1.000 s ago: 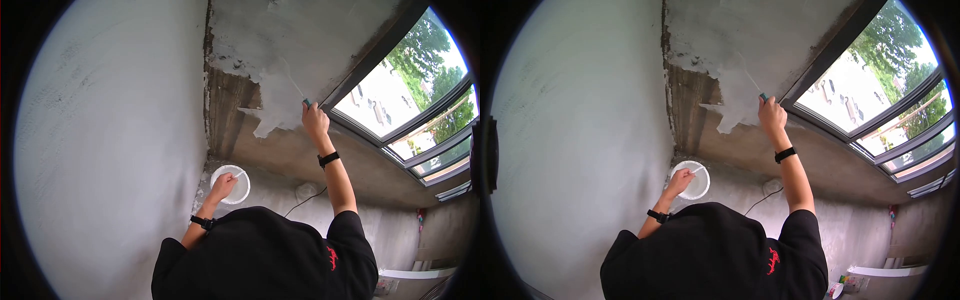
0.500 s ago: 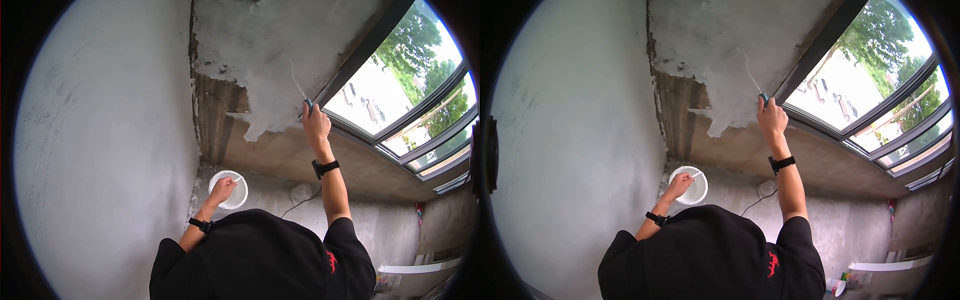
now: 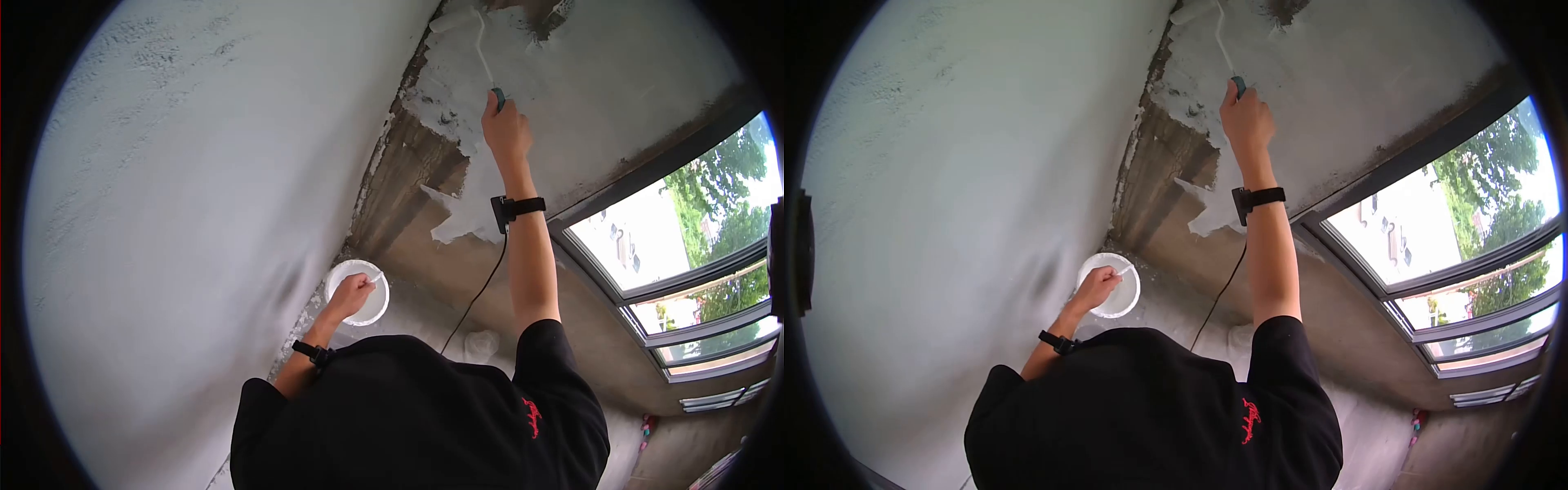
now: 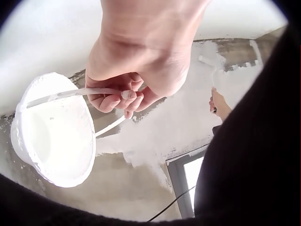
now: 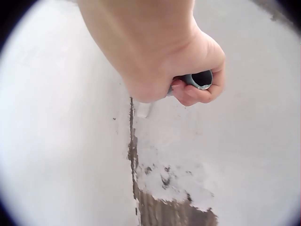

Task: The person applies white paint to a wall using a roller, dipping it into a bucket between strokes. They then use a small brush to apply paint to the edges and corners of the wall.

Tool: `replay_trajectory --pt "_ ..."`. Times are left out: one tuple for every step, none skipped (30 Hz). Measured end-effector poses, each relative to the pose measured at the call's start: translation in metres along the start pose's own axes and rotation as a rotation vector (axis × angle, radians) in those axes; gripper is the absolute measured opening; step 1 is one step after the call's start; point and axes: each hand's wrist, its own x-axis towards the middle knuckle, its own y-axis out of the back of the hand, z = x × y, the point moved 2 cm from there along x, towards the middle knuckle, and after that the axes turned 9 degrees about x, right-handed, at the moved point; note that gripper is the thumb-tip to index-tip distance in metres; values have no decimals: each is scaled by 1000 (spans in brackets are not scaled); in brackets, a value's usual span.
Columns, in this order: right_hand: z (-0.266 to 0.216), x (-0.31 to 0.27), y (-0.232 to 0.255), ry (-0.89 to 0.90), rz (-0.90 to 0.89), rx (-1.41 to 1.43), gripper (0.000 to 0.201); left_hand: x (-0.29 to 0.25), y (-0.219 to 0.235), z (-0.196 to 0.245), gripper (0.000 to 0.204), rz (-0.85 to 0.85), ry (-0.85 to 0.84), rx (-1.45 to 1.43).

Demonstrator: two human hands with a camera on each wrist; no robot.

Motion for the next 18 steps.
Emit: replay_trajectory --pt "-3 5 -2 5 9 8 49 0 2 0 22 9 -4 3" --pt "-4 9 -3 8 18 13 49 0 3 0 22 17 -9 13" --pt "-1 9 -3 7 24 17 49 1 5 0 21 22 -13 26" --pt "8 4 0 10 14 -5 49 1 5 0 21 21 -16 31" --pt "18 -2 4 10 4 -31 49 2 4 1 23 20 1 23" --pt "27 -10 9 3 8 -35 49 3 3 1 26 16 16 15" --pt "37 -19 16 -16 -19 -69 49 5 0 -1 26 6 11 17" --pt "49 -30 22 -37 -47 -106 49 8 -4 -3 26 12 -14 31" --pt "62 -42 29 -51 -42 -117 49 10 -7 -4 26 16 -39 46" --pt "77 -54 35 -76 -61 -150 48 12 -11 -3 26 -2 -46 49" --pt "91 -66 41 -103 -79 -183 48 15 -16 -2 26 -25 -27 25" --pt "104 -79 47 -122 -71 -197 48 18 -19 -1 26 -50 -9 4" --pt "119 -94 54 -162 -93 -211 48 18 -23 0 26 -79 -23 16" --pt "134 -108 63 -207 -107 -227 47 19 -28 3 25 -98 -22 14" --pt "149 -122 73 -238 -85 -244 47 21 -33 7 24 -117 -23 11" --pt "163 -136 81 -278 -111 -268 47 22 -35 19 24 -146 -42 22" --pt "174 -150 87 -312 -144 -286 47 20 -36 29 23 -168 -21 23" --pt "183 -164 94 -330 -138 -292 47 16 -36 34 23 -183 7 24"
